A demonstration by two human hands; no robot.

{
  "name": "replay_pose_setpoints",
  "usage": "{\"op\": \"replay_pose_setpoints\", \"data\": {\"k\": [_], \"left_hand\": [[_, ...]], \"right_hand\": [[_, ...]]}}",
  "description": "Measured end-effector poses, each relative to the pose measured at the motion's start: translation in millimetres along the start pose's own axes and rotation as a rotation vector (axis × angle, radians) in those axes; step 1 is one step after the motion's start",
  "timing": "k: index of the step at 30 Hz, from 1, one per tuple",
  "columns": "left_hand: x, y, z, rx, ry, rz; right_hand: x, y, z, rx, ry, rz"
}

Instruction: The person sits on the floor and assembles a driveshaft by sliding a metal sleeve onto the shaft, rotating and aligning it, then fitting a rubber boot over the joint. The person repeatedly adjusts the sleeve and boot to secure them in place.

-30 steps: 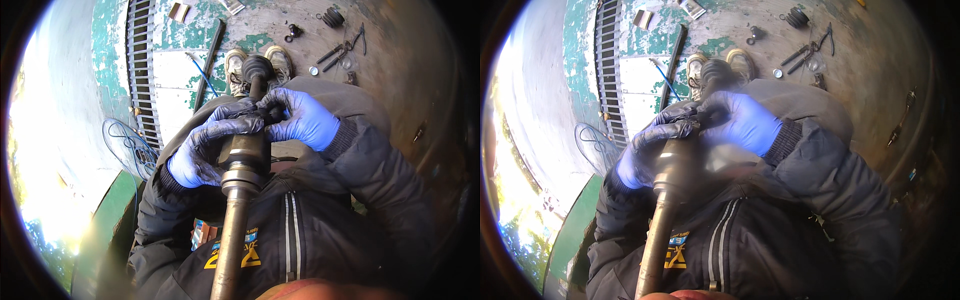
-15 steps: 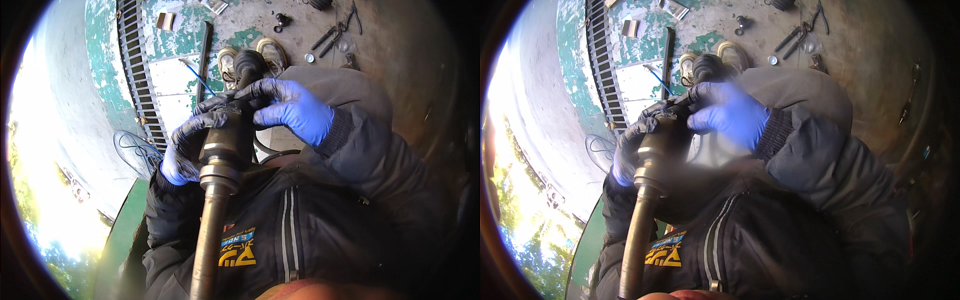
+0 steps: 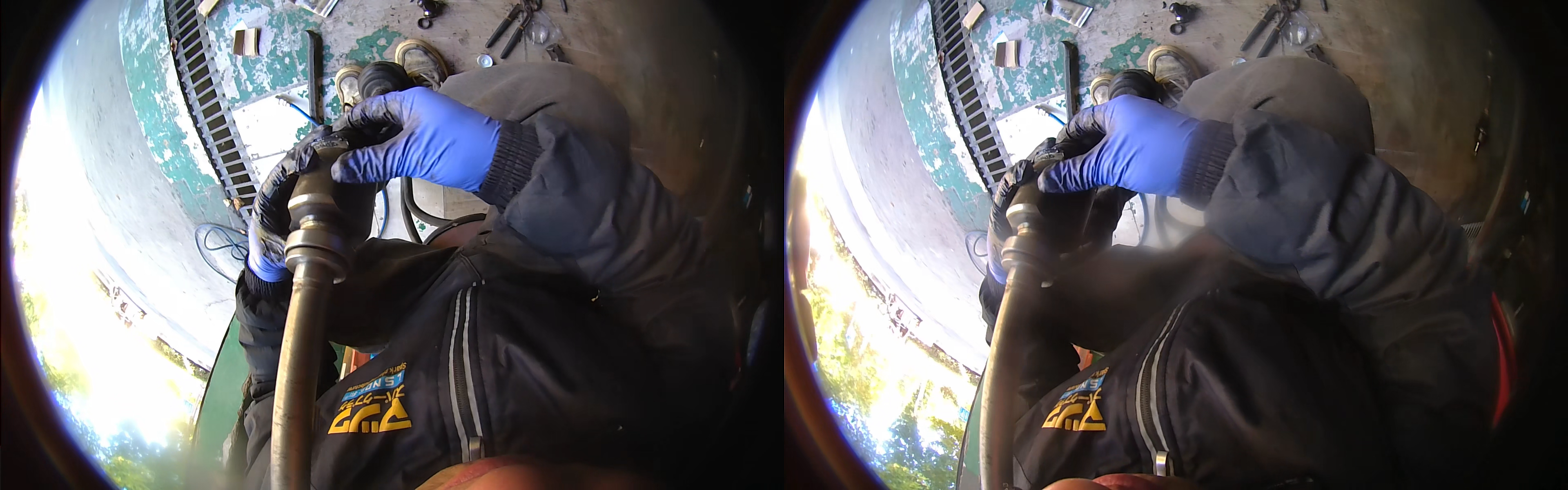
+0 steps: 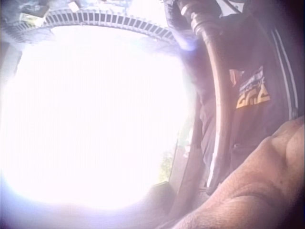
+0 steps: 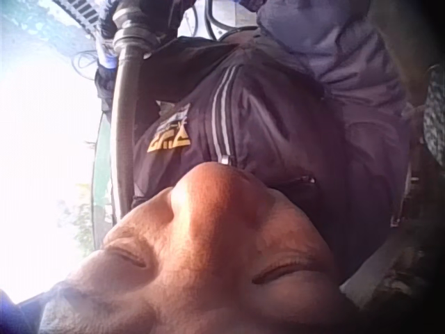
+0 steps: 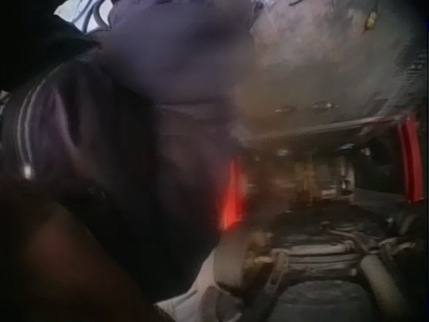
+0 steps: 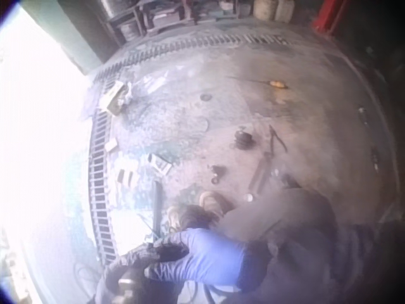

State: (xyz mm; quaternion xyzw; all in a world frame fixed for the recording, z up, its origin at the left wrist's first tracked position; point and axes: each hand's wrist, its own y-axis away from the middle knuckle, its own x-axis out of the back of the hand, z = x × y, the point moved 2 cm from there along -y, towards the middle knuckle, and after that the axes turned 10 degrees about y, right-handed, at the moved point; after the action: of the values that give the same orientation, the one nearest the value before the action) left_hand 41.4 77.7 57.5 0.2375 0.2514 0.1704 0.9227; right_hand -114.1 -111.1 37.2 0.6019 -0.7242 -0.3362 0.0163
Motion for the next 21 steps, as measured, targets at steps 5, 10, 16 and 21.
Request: {"op": "replay_pose_setpoints", "data": {"k": [5,10,16,21], "left_hand": [[4.3,2.8,-0.1,-0.006,-0.137,0.001],[2.5,2.4,2.5,-0.032,-0.502,-0.042],[-3.8,0.5,-15.5,-0.111,-1.139,-0.152],[1.6,-1.6,-37.1,-0.138,-1.531,-0.173]], "right_hand": [[-7.4,6.0,-8.7,0.074,0.006,0.036],[-7.7,6.6,-7.3,0.031,0.13,0.077],[-12.4,-3.7,10.9,0.006,0.029,0.083],[-12.0,-7.8,20.9,0.03,-0.007,0.083]]}}
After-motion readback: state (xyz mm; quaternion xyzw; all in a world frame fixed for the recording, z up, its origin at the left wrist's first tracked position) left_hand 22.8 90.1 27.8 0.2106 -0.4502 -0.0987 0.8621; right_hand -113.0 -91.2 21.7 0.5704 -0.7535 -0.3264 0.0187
